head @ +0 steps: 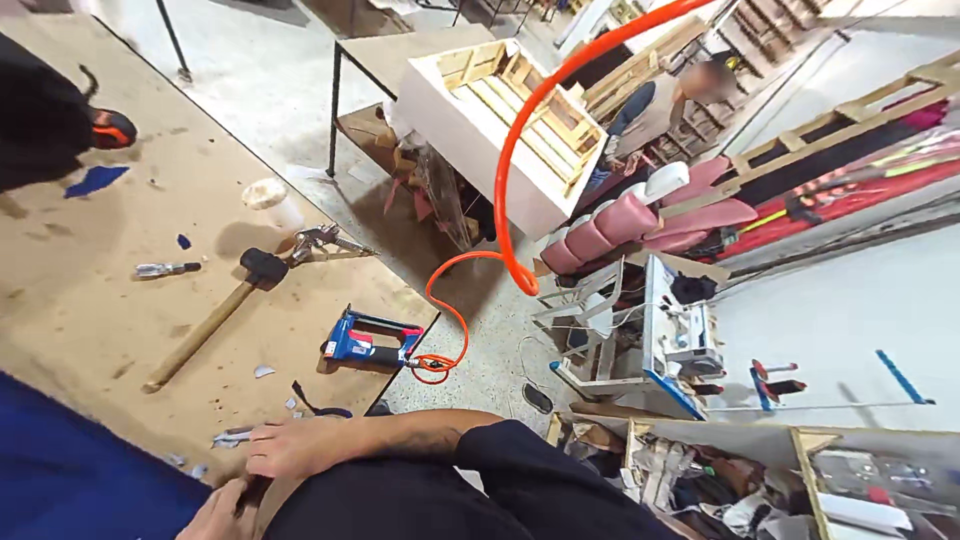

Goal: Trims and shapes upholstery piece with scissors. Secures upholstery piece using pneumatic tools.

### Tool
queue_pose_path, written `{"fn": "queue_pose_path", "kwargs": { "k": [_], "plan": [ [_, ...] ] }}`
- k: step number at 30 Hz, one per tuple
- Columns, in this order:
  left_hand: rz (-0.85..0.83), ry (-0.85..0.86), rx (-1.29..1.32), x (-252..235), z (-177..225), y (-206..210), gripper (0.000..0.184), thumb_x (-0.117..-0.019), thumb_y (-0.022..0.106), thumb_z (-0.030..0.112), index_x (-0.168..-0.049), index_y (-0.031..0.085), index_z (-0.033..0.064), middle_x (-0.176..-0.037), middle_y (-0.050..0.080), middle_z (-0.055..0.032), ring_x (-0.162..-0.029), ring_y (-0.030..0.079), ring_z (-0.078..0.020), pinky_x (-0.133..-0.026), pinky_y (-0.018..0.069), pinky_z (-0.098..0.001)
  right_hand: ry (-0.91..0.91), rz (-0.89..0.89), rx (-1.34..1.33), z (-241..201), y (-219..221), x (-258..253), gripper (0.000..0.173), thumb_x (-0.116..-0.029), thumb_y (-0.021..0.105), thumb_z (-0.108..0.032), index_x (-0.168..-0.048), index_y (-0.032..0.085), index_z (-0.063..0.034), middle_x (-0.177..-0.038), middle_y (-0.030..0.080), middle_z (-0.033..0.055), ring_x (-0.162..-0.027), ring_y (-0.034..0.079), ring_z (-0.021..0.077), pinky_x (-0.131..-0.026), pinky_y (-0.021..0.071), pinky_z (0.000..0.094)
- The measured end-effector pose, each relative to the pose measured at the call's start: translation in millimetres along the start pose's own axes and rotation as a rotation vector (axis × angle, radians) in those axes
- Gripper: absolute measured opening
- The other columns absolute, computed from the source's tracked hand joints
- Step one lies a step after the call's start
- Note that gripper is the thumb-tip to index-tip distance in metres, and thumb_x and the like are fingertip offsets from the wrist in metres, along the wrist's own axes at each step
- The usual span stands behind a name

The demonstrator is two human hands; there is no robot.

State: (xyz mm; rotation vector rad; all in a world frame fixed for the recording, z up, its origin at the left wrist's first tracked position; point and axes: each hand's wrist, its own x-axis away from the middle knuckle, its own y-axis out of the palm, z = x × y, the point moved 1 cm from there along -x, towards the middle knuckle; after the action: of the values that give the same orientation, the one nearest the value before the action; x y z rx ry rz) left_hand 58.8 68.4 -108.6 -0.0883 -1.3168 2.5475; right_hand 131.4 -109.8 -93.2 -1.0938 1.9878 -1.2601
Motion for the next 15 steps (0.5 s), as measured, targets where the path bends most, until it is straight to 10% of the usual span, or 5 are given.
{"fn": "queue_pose_path", "kwargs": {
  "k": [15],
  "plan": [
    [0.204,0.019,0.059,-18.9,-31.4,51.1,0.023,-0.0943,0.054,-0.001,-0.101,0.073,-0.0096,-0.118,0.069,-0.0286,-0.12,0.063,-0.046,-0.108,0.0446,-0.0596,0.1,0.081,0.065,33.4,39.6,-8.6,0.02,-0.0972,0.058,-0.002,-0.103,0.076,-0.0065,-0.12,0.073,0.0064,-0.126,0.061,0.0246,-0.111,0.043,0.0464]
  ]
}}
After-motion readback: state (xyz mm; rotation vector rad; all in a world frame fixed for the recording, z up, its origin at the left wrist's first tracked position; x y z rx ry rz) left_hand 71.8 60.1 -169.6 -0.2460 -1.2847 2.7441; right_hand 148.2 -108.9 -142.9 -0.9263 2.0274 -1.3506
